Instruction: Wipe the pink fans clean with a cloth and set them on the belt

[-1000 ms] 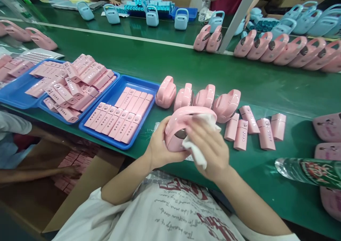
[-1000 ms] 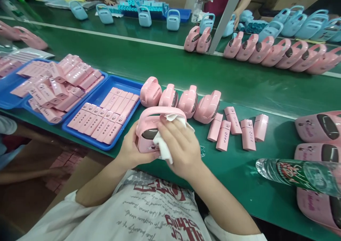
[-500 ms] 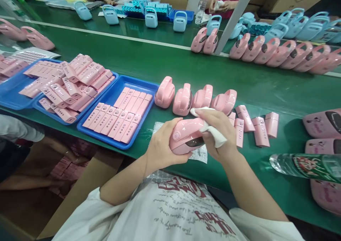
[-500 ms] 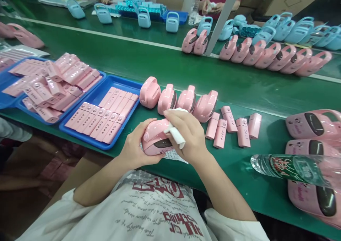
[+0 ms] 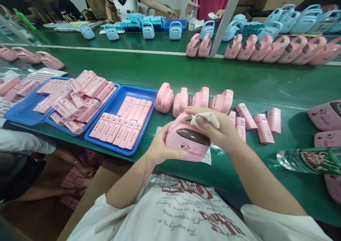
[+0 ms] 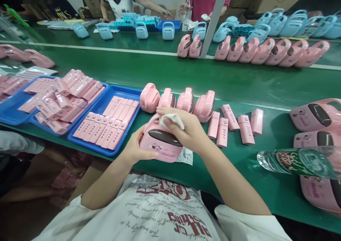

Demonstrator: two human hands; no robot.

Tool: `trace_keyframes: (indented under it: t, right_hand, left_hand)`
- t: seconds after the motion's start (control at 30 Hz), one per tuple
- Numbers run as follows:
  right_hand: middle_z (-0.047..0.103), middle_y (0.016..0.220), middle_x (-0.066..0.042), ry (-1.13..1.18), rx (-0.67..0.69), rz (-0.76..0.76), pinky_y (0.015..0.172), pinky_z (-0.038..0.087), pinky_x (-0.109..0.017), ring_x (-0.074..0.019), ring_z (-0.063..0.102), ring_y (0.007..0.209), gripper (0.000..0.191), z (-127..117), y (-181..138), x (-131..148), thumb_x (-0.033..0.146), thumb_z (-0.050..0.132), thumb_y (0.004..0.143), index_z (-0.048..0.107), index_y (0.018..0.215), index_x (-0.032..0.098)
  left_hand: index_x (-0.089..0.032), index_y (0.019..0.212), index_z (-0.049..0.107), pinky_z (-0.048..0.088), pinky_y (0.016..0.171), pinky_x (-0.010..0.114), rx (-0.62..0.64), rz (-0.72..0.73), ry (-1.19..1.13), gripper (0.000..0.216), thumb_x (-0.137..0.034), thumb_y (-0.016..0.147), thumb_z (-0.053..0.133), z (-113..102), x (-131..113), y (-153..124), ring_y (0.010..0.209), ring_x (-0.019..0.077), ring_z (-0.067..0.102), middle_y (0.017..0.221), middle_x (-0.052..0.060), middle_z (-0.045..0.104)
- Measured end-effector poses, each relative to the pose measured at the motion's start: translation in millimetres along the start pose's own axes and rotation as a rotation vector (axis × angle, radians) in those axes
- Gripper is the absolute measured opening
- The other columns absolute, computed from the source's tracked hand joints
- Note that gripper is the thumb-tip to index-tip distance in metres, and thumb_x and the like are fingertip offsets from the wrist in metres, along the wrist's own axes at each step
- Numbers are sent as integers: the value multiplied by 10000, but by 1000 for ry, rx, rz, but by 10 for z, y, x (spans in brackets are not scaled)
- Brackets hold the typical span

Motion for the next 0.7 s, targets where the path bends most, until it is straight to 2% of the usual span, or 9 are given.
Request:
trace_keyframes:
  t: [0.07,0.17,0.3,0.4,0.47,0.57,0.63,0.7]
  right_hand:
    - [722,1195,-55,210,-102,160,897,597,-376,-217,703,1073,298,30,-62,-104,408,500,979,702,1134,254]
    - [722,1184,-66,412,-329,236,884,598,-350,-217,692,1097,429,173,-175,-177,517,473,963,637,1262,257]
    - [722,1164,-90,458,-512,249,865,599,-317,-218,670,1140,550,454,-365,-146,568,429,959,558,1369,224]
    - [708,1198,-92,459,-593,343,884,591,-338,-237,658,1163,561,556,-492,-184,572,432,958,541,1389,229]
    - [710,1196,-88,469,-615,425,877,594,-369,-252,685,1106,547,529,-512,-266,566,413,968,549,1378,231]
    - [732,1136,-78,529,-540,502,831,604,-389,-248,727,963,498,397,-420,-414,547,417,971,617,1284,216]
    - [744,1074,-69,596,-464,538,778,610,-368,-237,728,914,467,317,-333,-486,552,451,955,666,1179,204]
    - [742,1053,-62,622,-473,540,747,610,-343,-232,719,931,443,277,-276,-504,560,497,932,677,1125,204]
  left_hand:
    - [-169,1171,614,538,891,425,16,-21,-189,708,-334,534,874,27,29,41,1049,321,659,1091,88,712]
    - [-157,1126,642,546,898,425,-4,-8,-374,620,-403,587,821,88,70,80,1044,321,670,1046,99,729]
    - [-185,1134,666,545,925,410,-137,10,-457,577,-523,672,739,127,112,109,1106,314,659,1029,85,742]
    - [-196,1100,684,547,922,399,-268,19,-453,540,-577,719,683,129,126,123,1118,306,657,999,72,752]
    - [-205,1082,690,546,919,389,-316,23,-446,513,-583,735,677,139,130,132,1122,296,655,1003,58,754]
    - [-205,1048,698,550,880,356,-271,-35,-457,492,-573,722,714,185,129,146,1090,278,662,1003,49,752]
    - [-205,1051,695,558,805,328,-209,-141,-493,486,-561,722,723,232,116,152,1020,258,675,1001,48,747]
    - [-216,1076,679,562,725,317,-186,-294,-563,496,-587,747,688,286,93,153,925,235,681,993,48,736]
Point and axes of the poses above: each hand's wrist, its own y-axis towards the middle knuckle, its own z-axis out of the palm, x = y × z, the point moved 3 cm from there along y, towards the middle knuckle
